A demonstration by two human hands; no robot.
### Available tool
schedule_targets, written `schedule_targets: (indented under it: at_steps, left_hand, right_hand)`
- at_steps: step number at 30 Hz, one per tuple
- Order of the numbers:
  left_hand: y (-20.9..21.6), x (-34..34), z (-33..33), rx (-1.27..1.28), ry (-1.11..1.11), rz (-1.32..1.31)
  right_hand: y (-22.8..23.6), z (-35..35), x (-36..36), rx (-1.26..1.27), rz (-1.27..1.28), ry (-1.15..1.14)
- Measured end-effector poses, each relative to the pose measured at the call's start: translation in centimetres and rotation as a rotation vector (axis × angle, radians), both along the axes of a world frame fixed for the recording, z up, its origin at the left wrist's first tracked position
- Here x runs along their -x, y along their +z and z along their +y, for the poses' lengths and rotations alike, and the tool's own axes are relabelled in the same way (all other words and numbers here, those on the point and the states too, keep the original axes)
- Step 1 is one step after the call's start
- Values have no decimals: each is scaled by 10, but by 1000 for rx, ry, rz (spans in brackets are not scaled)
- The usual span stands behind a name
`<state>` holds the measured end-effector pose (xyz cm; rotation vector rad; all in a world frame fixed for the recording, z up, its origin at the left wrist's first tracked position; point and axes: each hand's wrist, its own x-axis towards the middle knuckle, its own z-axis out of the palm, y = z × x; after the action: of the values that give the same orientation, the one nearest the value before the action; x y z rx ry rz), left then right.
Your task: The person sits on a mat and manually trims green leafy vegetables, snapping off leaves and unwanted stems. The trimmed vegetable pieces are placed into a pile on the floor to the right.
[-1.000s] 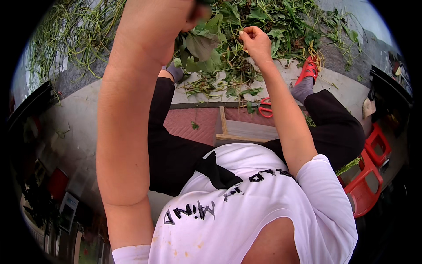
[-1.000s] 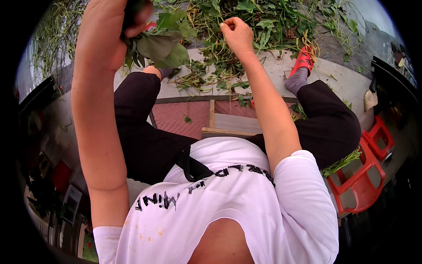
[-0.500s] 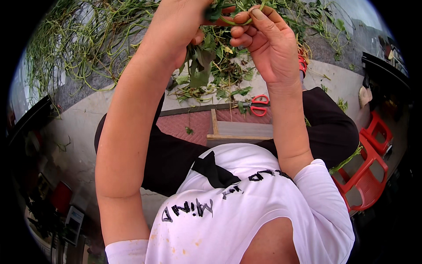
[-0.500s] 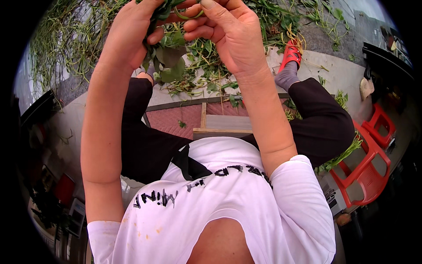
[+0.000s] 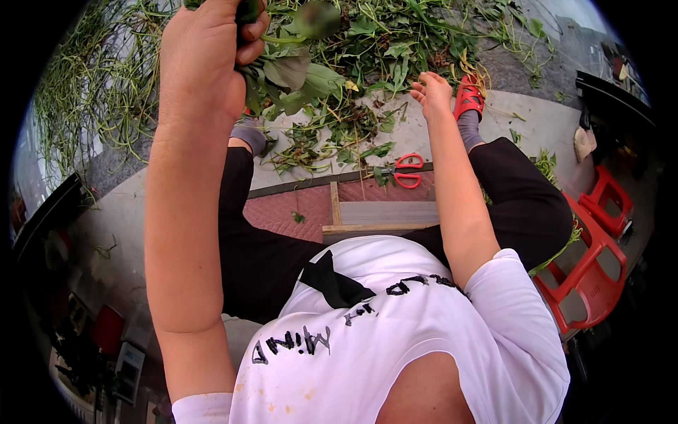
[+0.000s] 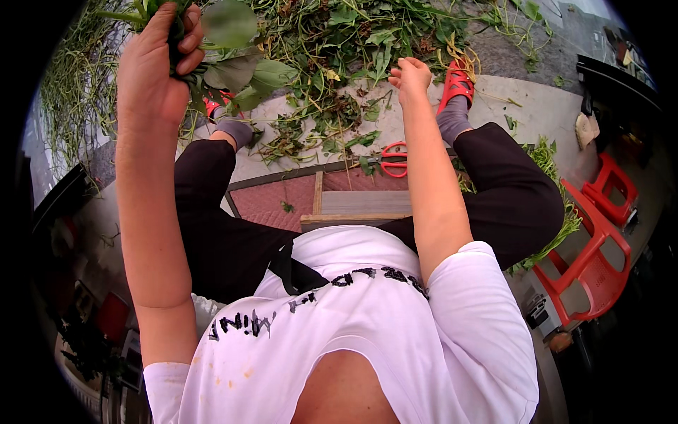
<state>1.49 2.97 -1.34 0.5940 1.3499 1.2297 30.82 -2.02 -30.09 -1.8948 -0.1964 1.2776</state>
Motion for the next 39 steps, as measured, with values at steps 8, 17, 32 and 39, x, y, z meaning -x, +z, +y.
schedule_targets:
  at_steps: [8,17,32,39]
  left_hand:
    - [-2,-7,1,-45,-21,74]
    - [-5,-14,1,-175,-156,344]
    - [-24,-12,-10,-120,-742,563]
    - [-29,5,-3,-10,-518,514]
  right_hand:
    - [-43,-24,39,322,189,229]
    - [121,51,70,-288,-921,1485]
    - [196,55,84,-780,40,1014]
    - [130,95,93,-669,89,784]
